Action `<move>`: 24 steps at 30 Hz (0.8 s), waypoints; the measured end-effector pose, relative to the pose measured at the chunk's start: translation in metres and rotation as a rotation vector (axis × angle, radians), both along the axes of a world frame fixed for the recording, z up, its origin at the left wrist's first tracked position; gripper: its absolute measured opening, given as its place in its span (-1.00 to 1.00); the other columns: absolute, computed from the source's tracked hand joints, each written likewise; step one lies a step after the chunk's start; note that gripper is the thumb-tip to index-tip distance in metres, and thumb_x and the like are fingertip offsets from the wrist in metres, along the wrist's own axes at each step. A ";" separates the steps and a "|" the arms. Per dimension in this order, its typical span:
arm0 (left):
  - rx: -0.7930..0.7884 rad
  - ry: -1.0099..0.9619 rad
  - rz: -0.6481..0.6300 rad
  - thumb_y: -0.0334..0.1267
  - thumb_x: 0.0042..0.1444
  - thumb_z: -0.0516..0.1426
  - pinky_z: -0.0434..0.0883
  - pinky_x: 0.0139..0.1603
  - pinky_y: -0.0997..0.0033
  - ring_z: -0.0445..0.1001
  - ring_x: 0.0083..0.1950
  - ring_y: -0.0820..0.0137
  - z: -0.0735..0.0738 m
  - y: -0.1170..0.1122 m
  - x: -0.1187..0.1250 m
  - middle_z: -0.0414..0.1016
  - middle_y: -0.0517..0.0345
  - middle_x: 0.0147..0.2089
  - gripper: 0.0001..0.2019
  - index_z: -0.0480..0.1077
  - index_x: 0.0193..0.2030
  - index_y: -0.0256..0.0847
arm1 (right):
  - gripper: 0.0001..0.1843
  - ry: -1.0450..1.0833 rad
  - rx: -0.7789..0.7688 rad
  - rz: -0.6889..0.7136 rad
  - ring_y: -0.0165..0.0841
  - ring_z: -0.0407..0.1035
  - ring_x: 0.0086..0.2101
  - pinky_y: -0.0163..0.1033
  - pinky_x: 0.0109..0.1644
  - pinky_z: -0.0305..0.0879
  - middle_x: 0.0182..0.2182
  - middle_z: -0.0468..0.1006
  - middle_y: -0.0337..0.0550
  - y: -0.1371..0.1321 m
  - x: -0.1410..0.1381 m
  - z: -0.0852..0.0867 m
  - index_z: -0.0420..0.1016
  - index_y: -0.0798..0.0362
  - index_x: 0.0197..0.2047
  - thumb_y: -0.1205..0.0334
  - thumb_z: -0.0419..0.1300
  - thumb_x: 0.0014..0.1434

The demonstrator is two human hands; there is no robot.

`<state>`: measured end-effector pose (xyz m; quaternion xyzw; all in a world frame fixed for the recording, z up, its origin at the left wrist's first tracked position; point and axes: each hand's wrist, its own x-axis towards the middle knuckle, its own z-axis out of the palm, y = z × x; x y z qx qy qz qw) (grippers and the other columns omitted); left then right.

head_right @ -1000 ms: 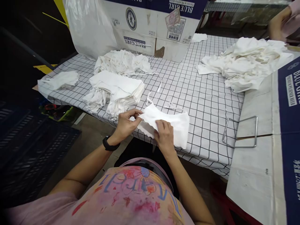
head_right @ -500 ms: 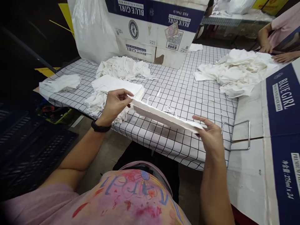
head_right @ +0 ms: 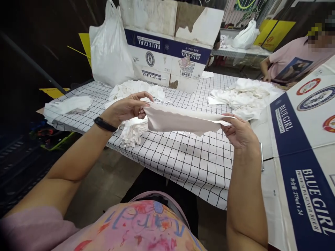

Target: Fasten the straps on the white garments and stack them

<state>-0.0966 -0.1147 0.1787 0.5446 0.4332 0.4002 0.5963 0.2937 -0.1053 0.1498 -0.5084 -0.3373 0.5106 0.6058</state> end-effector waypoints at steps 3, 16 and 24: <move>0.052 0.023 -0.008 -0.29 0.03 0.32 0.36 -0.57 0.43 0.33 -0.60 0.52 -0.003 0.002 -0.004 0.37 0.21 -0.53 -0.89 0.58 -0.26 -0.13 | -0.81 -0.020 -0.006 0.020 -0.50 0.40 -0.50 -0.51 -0.50 0.42 -0.43 0.53 -0.14 0.004 0.005 0.003 0.58 0.17 -0.41 0.48 0.43 -0.16; 0.389 0.422 -0.050 -0.09 0.09 0.37 0.44 -0.41 0.48 0.50 -0.40 0.45 -0.009 -0.010 -0.005 0.55 0.09 -0.42 -0.80 0.60 -0.34 -0.19 | -0.50 -0.171 0.159 0.236 -0.40 0.51 -0.38 -0.36 -0.35 0.56 -0.35 0.61 -0.20 -0.011 0.007 0.010 0.61 0.04 -0.28 -0.11 0.60 -0.15; 0.604 0.605 0.043 -0.09 0.10 0.32 0.32 -0.42 0.49 0.42 -0.38 0.45 -0.009 -0.010 -0.007 0.50 0.15 -0.42 -0.79 0.56 -0.33 -0.20 | -0.66 -0.284 0.175 0.155 -0.42 0.42 -0.40 -0.34 -0.40 0.39 -0.33 0.58 -0.20 -0.016 0.007 0.000 0.62 0.05 -0.26 0.21 0.51 -0.16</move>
